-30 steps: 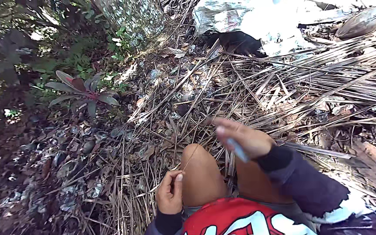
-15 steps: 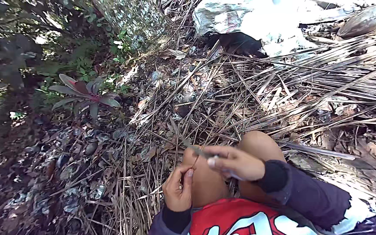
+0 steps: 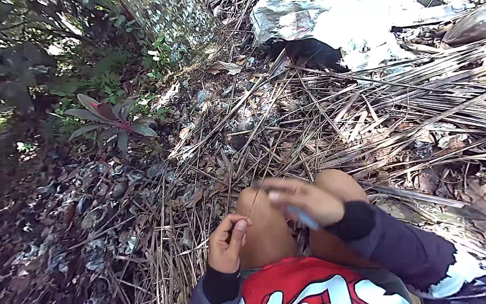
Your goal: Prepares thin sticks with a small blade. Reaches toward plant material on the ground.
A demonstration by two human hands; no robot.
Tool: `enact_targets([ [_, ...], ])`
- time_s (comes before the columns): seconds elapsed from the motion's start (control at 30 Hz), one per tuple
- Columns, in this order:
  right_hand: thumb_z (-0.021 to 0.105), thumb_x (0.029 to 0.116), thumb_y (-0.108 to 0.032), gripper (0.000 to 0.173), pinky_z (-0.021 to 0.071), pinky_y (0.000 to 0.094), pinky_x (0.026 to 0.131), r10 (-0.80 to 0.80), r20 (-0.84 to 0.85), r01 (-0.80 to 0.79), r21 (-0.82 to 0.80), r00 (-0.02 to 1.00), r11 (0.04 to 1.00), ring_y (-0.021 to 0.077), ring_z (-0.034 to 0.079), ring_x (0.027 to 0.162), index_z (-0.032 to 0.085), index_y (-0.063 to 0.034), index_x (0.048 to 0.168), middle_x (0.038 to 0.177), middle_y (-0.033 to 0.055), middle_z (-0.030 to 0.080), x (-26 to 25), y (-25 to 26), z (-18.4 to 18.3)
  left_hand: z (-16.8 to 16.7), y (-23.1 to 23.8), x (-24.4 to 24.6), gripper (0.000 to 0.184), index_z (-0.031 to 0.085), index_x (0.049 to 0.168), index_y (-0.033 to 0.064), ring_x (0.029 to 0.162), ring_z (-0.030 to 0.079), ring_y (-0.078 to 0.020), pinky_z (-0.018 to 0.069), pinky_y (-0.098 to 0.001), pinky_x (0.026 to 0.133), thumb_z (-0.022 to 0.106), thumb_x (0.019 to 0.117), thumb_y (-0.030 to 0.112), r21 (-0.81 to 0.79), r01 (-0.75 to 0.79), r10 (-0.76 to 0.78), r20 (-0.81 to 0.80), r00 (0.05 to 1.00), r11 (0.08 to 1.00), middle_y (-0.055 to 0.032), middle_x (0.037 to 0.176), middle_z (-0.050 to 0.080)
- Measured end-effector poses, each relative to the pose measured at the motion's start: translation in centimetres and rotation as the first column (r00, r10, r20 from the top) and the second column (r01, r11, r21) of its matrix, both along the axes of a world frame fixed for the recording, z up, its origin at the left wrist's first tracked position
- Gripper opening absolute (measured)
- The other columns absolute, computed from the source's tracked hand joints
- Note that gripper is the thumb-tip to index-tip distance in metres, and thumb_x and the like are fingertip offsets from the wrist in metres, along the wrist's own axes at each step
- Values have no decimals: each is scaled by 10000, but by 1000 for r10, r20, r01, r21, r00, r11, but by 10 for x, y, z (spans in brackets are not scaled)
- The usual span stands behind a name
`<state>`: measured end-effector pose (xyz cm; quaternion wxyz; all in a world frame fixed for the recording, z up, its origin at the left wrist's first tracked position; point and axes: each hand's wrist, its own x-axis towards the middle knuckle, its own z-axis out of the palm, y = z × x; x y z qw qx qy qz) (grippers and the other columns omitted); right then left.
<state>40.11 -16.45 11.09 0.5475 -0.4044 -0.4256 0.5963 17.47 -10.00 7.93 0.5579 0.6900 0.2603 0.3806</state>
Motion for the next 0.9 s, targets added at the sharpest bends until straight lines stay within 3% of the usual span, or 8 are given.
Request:
enact_targets([
  [0.13, 367, 1081, -247, 357, 423, 145, 472, -438, -84, 446, 200, 895, 872, -25, 442, 487, 520, -163, 1393, 644, -132, 478, 82, 10, 20, -7, 0, -19, 130, 716, 964, 168, 512, 463, 102, 386, -80, 485, 603, 1010, 212, -138, 15, -19, -27, 999, 990, 190, 615, 545],
  [0.2, 418, 1062, -273, 466, 432, 156, 453, -368, -39, 370, 163, 929, 915, -7, 456, 472, 409, -197, 1521, 636, -98, 486, 61, 1, 24, -5, 1, -18, 128, 717, 967, 160, 495, 455, 95, 380, -87, 474, 600, 1007, 195, -207, 12, -17, -19, 1000, 978, 190, 596, 528],
  [0.27, 486, 1033, -243, 576, 438, 156, 506, -79, 38, 79, 12, 996, 997, -16, 490, 544, 314, -159, 1577, 723, -80, 543, 12, -9, 15, -2, 1, -12, 128, 710, 966, 161, 489, 451, 96, 377, -89, 466, 593, 1007, 192, -256, 32, -35, -5, 999, 966, 195, 590, 522],
  [0.37, 493, 1031, -183, 422, 398, 157, 512, 194, -7, -194, -113, 981, 975, -20, 467, 566, 493, -37, 1427, 765, -75, 540, -28, -7, -1, 2, 2, -9, 101, 715, 963, 190, 490, 451, 100, 376, -87, 462, 630, 992, 236, -268, 84, -79, 30, 996, 960, 192, 605, 551],
  [0.47, 495, 1031, -245, 340, 400, 120, 503, -38, -6, 38, -4, 999, 999, -55, 450, 536, 604, -97, 1317, 702, -117, 532, 14, 8, 3, 2, 2, -20, 113, 722, 971, 206, 484, 433, 102, 366, -85, 463, 636, 997, 274, -264, 109, -112, 2, 994, 958, 196, 586, 516],
  [0.57, 475, 1032, -235, 348, 409, 139, 476, -148, -86, 153, 59, 985, 986, -14, 451, 494, 600, -128, 1338, 640, -84, 488, 37, 18, 7, 1, -1, -22, 122, 723, 966, 190, 488, 435, 107, 363, -81, 467, 627, 1002, 256, -256, 82, -88, -12, 996, 963, 196, 585, 515],
  [0.73, 476, 1041, -180, 365, 399, 146, 517, 89, 74, -84, -70, 993, 994, -30, 452, 562, 534, -49, 1376, 752, -92, 518, -6, 2, 2, -2, -2, -19, 141, 703, 956, 141, 513, 452, 113, 376, -78, 487, 574, 1010, 160, -124, -15, 6, -74, 997, 992, 203, 618, 545],
  [0.9, 380, 1089, -264, 338, 387, 134, 436, -443, -24, 443, 112, 896, 889, -25, 407, 458, 529, -181, 1381, 633, -107, 454, 64, 17, 4, -4, 1, -30, 149, 707, 954, 168, 485, 429, 104, 361, -83, 469, 574, 1018, 190, -181, -2, -13, -77, 997, 984, 201, 582, 504],
])
